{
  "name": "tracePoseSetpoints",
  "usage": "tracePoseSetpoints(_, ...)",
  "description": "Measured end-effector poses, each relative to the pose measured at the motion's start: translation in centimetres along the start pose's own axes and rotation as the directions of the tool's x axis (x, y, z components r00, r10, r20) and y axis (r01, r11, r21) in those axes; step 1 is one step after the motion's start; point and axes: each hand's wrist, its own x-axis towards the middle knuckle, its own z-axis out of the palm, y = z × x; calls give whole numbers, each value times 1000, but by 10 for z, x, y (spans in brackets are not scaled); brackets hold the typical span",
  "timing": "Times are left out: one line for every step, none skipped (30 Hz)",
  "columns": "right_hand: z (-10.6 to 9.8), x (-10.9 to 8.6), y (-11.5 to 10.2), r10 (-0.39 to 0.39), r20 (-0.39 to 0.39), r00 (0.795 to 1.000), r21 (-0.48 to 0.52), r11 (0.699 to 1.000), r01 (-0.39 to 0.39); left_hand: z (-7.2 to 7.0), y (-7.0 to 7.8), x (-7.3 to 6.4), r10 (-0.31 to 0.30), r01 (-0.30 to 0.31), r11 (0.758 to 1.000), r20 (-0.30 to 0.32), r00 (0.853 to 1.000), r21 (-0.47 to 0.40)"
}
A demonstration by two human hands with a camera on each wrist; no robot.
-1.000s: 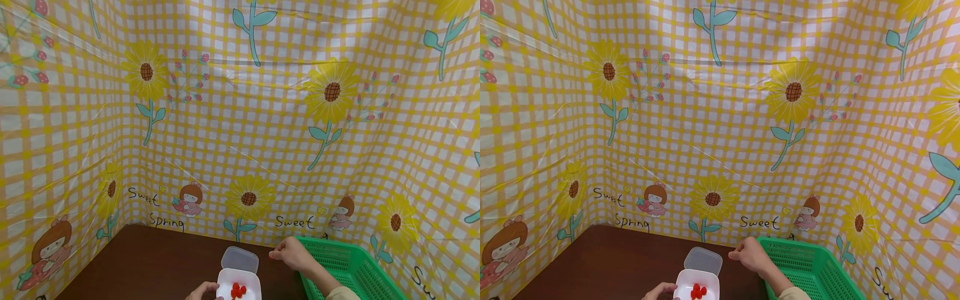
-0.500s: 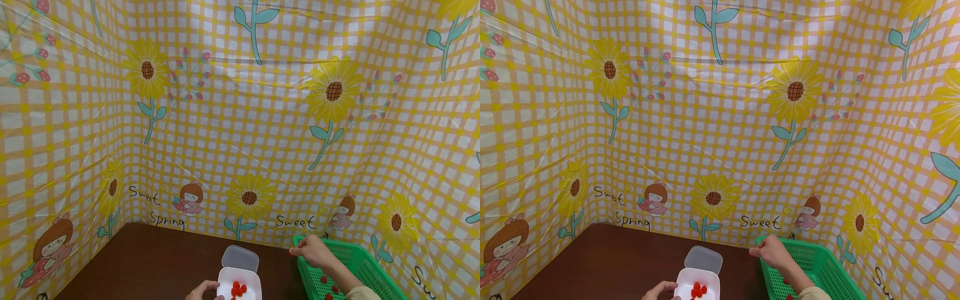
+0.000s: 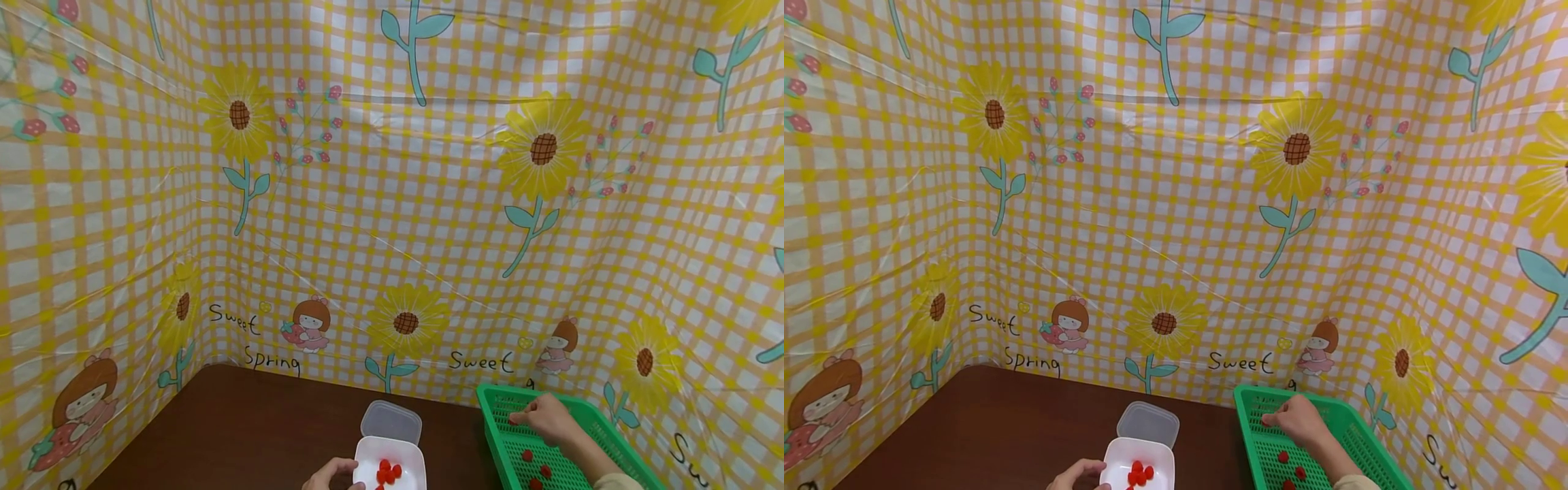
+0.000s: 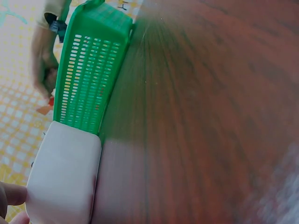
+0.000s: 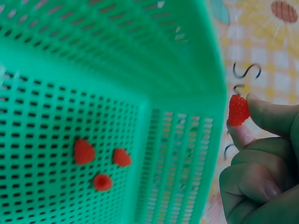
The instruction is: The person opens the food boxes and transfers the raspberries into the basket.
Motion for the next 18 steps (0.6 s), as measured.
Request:
tracePoseSetpoints(-1, 0, 3, 9, -2, 1000, -2, 1000, -9, 0, 0, 0, 4, -4, 1000, 3, 1000, -6)
tracePoseSetpoints(-2, 0, 6, 22, -4, 1000, 0, 1000, -22, 0, 0, 0, 1, -1, 1000, 7, 1000, -10)
tracePoseSetpoints(-3, 1, 9, 31, -6, 1000, -4, 1000, -31, 0, 0, 0, -1, 2, 1000, 11, 1000, -11)
tracePoseSetpoints(-3, 1, 12, 39, -5, 999, -3, 999, -39, 0, 0, 0, 0, 1, 1000, 15, 1000, -18)
tracePoseSetpoints(-4, 2, 15, 46, -4, 999, 0, 999, -46, 0, -1, 0, 2, -2, 1000, 18, 1000, -21)
tracePoseSetpoints(-4, 2, 18, 52, -3, 999, -2, 999, -52, 0, -1, 0, 4, -4, 1000, 21, 1000, -26)
tracePoseSetpoints(-5, 3, 21, 62, -1, 998, -3, 998, -62, 0, -1, -1, 4, -3, 1000, 23, 1000, -31)
tracePoseSetpoints(-5, 4, 24, 72, 0, 997, -3, 997, -72, 0, -1, -1, 2, -2, 1000, 22, 1000, -30)
tracePoseSetpoints(-5, 6, 27, 76, 0, 997, -8, 997, -76, 0, 0, -1, 6, -6, 1000, 22, 1000, -30)
tracePoseSetpoints(-4, 7, 30, 83, 0, 997, -10, 997, -83, 0, -1, -1, 10, -10, 999, 22, 1000, -31)
tracePoseSetpoints(-4, 9, 33, 91, 2, 996, -13, 996, -91, 0, -1, -1, 16, -15, 999, 20, 1000, -29)
tracePoseSetpoints(-4, 10, 36, 99, 2, 995, -14, 995, -99, 0, -1, -1, 22, -21, 999, 20, 1000, -30)
tracePoseSetpoints(-3, 11, 39, 102, 2, 995, -20, 995, -102, -1, -1, -1, 27, -26, 999, 19, 999, -30)
tracePoseSetpoints(-3, 12, 42, 107, 4, 994, -27, 994, -107, -1, -1, -1, 30, -29, 999, 20, 999, -32)
tracePoseSetpoints(-2, 13, 45, 110, 7, 994, -32, 993, -110, -1, -1, -1, 31, -31, 999, 22, 999, -35)
tracePoseSetpoints(-2, 14, 47, 116, 12, 993, -34, 993, -116, -1, -2, -1, 31, -30, 999, 25, 999, -41)
tracePoseSetpoints(-1, 15, 50, 122, 19, 992, -34, 992, -122, -1, -2, -1, 32, -31, 998, 27, 999, -47)
tracePoseSetpoints(0, 16, 53, 118, 26, 993, -34, 993, -117, -1, -3, -1, 30, -29, 998, 30, 999, -52)
